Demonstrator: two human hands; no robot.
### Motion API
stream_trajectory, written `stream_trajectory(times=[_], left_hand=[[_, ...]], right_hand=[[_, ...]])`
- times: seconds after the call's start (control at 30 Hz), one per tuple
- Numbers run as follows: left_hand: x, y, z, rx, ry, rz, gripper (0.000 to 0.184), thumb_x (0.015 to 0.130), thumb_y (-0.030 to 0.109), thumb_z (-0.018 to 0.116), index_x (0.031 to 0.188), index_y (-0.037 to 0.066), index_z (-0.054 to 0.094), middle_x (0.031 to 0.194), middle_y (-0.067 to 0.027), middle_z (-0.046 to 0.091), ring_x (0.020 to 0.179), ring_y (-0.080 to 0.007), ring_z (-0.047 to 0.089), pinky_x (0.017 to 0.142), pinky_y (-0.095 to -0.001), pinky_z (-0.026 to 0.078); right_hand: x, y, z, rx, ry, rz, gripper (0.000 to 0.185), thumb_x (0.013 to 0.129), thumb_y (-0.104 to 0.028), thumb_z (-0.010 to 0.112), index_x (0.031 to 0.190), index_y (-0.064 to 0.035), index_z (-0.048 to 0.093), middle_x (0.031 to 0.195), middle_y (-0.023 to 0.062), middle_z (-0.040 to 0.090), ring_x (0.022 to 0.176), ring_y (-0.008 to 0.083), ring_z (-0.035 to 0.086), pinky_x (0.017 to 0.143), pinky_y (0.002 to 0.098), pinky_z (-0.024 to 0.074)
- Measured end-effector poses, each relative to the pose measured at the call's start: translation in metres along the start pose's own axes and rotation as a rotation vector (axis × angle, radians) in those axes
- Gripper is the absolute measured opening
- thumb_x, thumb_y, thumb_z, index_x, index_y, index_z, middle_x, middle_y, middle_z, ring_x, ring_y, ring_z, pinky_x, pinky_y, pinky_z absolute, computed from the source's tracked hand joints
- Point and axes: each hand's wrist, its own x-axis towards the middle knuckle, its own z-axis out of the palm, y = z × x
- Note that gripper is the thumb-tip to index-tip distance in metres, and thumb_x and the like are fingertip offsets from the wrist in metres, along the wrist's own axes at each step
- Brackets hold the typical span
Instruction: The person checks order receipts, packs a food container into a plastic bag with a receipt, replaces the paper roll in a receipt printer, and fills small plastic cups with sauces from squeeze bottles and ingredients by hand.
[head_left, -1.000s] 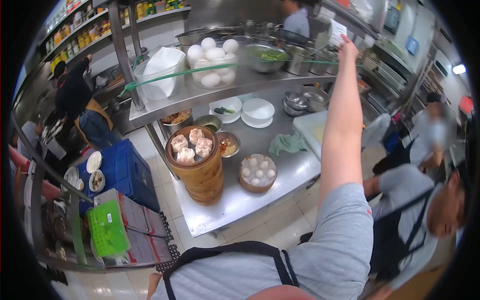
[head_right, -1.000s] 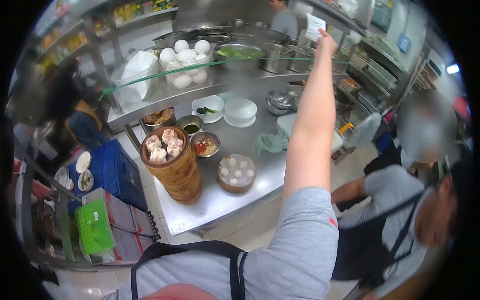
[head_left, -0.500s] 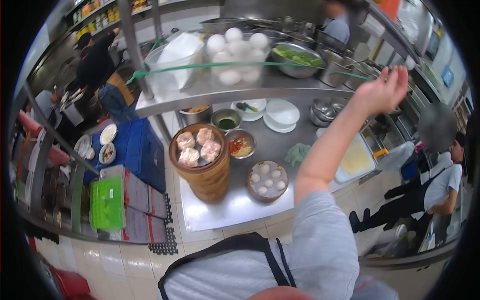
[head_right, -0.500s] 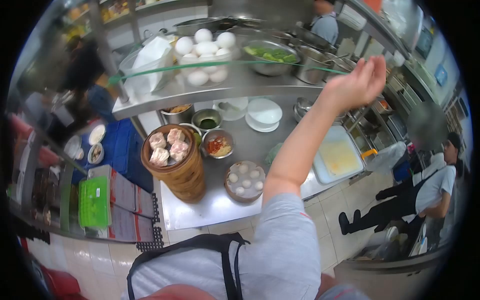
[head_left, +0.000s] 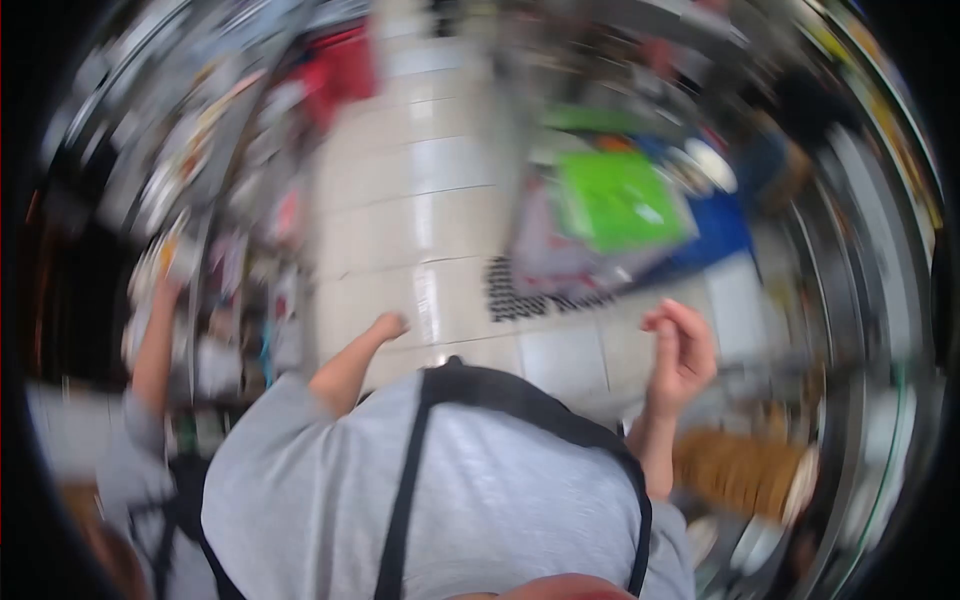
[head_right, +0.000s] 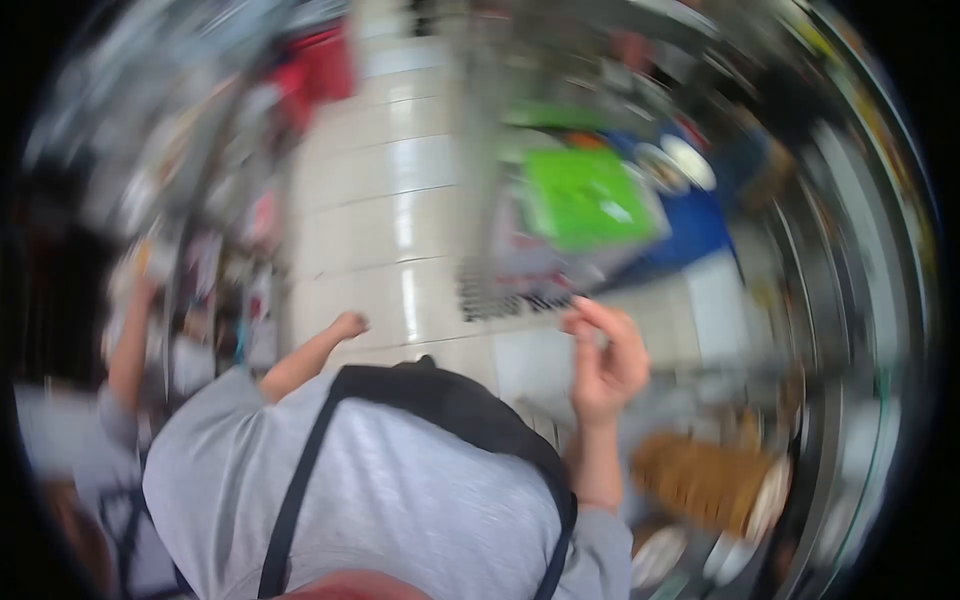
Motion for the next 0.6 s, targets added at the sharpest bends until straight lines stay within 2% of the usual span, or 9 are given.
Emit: stream_trajectory(times=[0.07, 0.2, 0.27, 0.3, 0.37, 0.4, 0.47, 0.53, 0.6], left_hand=[[-0.008, -0.021, -0.017, -0.203, 0.114, -0.152, 0.028, 0.069, 0.025, 0.062, 0.089, 0.006, 0.066, 0.084, -0.0152, 0.064, 0.080, -0.0291, 0.061, 0.074, -0.0371, 0.048], [-0.008, -0.054, -0.075, -0.324, 0.191, -0.232, 0.027, 0.069, 0.023, 0.060, 0.089, 0.006, 0.065, 0.086, -0.0144, 0.064, 0.082, -0.0296, 0.061, 0.076, -0.0374, 0.047], [-0.003, -0.072, -0.098, -0.445, 0.280, -0.296, 0.028, 0.070, 0.024, 0.059, 0.091, 0.006, 0.065, 0.088, -0.0159, 0.063, 0.085, -0.0302, 0.060, 0.077, -0.0377, 0.047], [-0.001, -0.077, -0.112, -0.473, 0.348, -0.299, 0.026, 0.069, 0.021, 0.059, 0.088, 0.007, 0.065, 0.089, -0.0154, 0.063, 0.085, -0.0300, 0.060, 0.076, -0.0379, 0.047], [0.005, -0.100, -0.138, -0.515, 0.435, -0.334, 0.023, 0.067, 0.019, 0.058, 0.086, 0.007, 0.065, 0.089, -0.0149, 0.063, 0.084, -0.0299, 0.060, 0.075, -0.0382, 0.048], [0.011, -0.113, -0.152, -0.568, 0.505, -0.414, 0.023, 0.068, 0.019, 0.058, 0.086, 0.007, 0.066, 0.088, -0.0145, 0.063, 0.083, -0.0297, 0.060, 0.075, -0.0383, 0.048], [0.026, -0.154, -0.170, -0.607, 0.625, -0.566, 0.021, 0.068, 0.019, 0.059, 0.084, 0.008, 0.066, 0.086, -0.0142, 0.063, 0.082, -0.0295, 0.060, 0.074, -0.0382, 0.048], [0.034, -0.212, -0.189, -0.647, 0.704, -0.708, 0.021, 0.068, 0.021, 0.060, 0.083, 0.008, 0.067, 0.083, -0.0144, 0.064, 0.080, -0.0298, 0.061, 0.072, -0.0378, 0.048], [0.019, -0.252, -0.213, -0.687, 0.808, -0.824, 0.022, 0.068, 0.024, 0.061, 0.082, 0.008, 0.067, 0.078, -0.0143, 0.064, 0.073, -0.0291, 0.062, 0.068, -0.0375, 0.048]], right_hand=[[0.020, 0.030, 0.064, 0.073, -0.010, 0.131, 0.018, 0.080, 0.005, 0.051, 0.097, 0.0035, 0.058, 0.077, 0.0103, 0.060, 0.066, 0.0129, 0.055, 0.061, 0.0243, 0.0451], [0.060, 0.092, 0.171, 0.158, -0.268, 0.131, 0.019, 0.081, 0.003, 0.052, 0.099, 0.0025, 0.059, 0.079, 0.0091, 0.060, 0.067, 0.0116, 0.054, 0.062, 0.0232, 0.0440], [0.077, 0.116, 0.214, -0.045, -0.454, 0.102, 0.019, 0.081, 0.000, 0.054, 0.099, 0.0016, 0.060, 0.079, 0.0084, 0.060, 0.068, 0.0110, 0.054, 0.063, 0.0235, 0.0434], [0.084, 0.136, 0.229, -0.106, -0.512, 0.020, 0.019, 0.081, -0.001, 0.056, 0.099, 0.0011, 0.060, 0.081, 0.0085, 0.061, 0.070, 0.0118, 0.055, 0.064, 0.0246, 0.0439], [0.100, 0.173, 0.255, -0.123, -0.593, -0.028, 0.019, 0.081, -0.001, 0.055, 0.099, 0.0015, 0.060, 0.082, 0.0093, 0.062, 0.070, 0.0130, 0.056, 0.065, 0.0247, 0.0442], [0.114, 0.194, 0.263, -0.168, -0.632, -0.061, 0.019, 0.081, -0.002, 0.055, 0.099, 0.0020, 0.060, 0.083, 0.0102, 0.062, 0.071, 0.0141, 0.057, 0.065, 0.0249, 0.0446], [0.147, 0.240, 0.269, -0.270, -0.612, -0.076, 0.019, 0.082, -0.003, 0.054, 0.100, 0.0016, 0.060, 0.086, 0.0109, 0.063, 0.073, 0.0148, 0.058, 0.068, 0.0250, 0.0451], [0.186, 0.308, 0.268, -0.252, -0.600, 0.044, 0.021, 0.086, -0.007, 0.051, 0.105, 0.0010, 0.058, 0.094, 0.0083, 0.061, 0.083, 0.0135, 0.057, 0.075, 0.0238, 0.0455], [0.229, 0.361, 0.278, -0.327, -0.525, 0.097, 0.022, 0.086, -0.009, 0.052, 0.106, 0.0010, 0.057, 0.095, 0.0081, 0.060, 0.085, 0.0136, 0.056, 0.078, 0.0246, 0.0451]])
